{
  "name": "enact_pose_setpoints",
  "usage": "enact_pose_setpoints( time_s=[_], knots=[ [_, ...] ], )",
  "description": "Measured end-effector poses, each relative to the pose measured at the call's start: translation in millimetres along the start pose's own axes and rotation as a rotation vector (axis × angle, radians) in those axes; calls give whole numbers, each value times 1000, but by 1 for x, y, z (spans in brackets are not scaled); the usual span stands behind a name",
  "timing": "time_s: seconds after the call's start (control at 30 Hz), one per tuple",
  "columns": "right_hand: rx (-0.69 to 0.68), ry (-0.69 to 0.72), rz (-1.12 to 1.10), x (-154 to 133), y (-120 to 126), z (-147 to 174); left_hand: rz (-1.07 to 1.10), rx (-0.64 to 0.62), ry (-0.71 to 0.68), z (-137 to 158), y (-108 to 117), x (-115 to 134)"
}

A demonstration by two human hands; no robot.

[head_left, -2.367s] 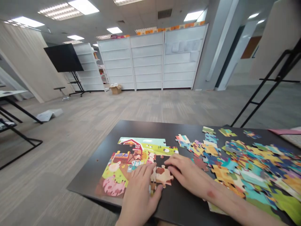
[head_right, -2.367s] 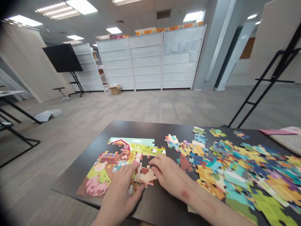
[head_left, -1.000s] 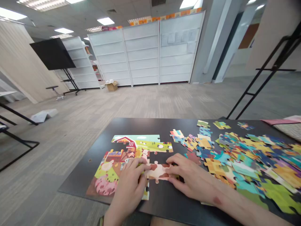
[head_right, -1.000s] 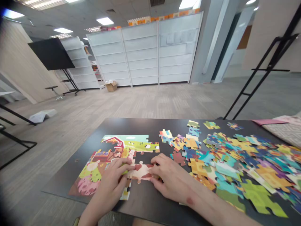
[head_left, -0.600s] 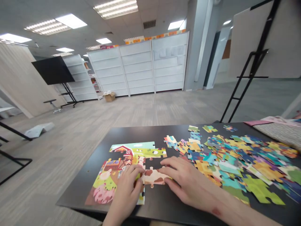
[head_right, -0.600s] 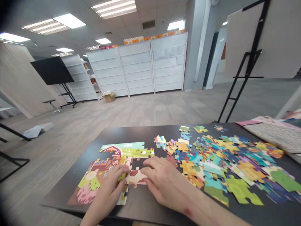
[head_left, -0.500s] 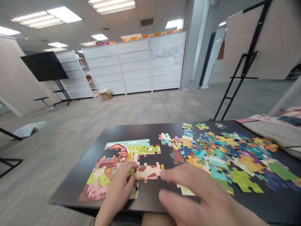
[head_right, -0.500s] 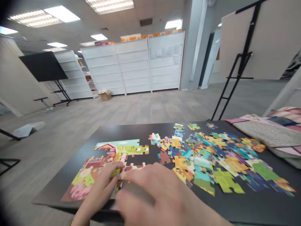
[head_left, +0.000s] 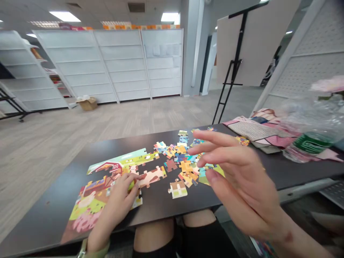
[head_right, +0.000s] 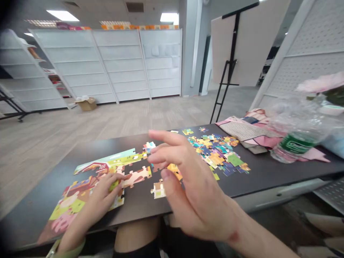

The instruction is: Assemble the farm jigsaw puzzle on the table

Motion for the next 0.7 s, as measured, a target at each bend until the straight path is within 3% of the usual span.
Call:
enact_pose_setpoints(
  time_s=[0.17, 0.3, 0.53, 0.7],
  knots=[
    [-315, -73, -76, 65, -55, 11, -8, 30, 62, -1, -7, 9],
    [-501, -214, -69, 78, -91, 36, -47, 38, 71, 5, -11, 11],
    [-624, -324, -75, 82, -97, 26, -187, -71, 68, 8, -10, 26],
    [-599, -199, -49, 80, -108, 6, -178, -71, 63, 7, -9, 30]
  ],
)
Point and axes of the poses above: each hand's wrist, its own z-axis away from the middle knuckle, its own y-axis out of the back of the hand, x = y × z, the point moved 1 cm from there along -z, towards the middle knuckle, and after that the axes turned 15 degrees about -x, right-handed, at the moved point
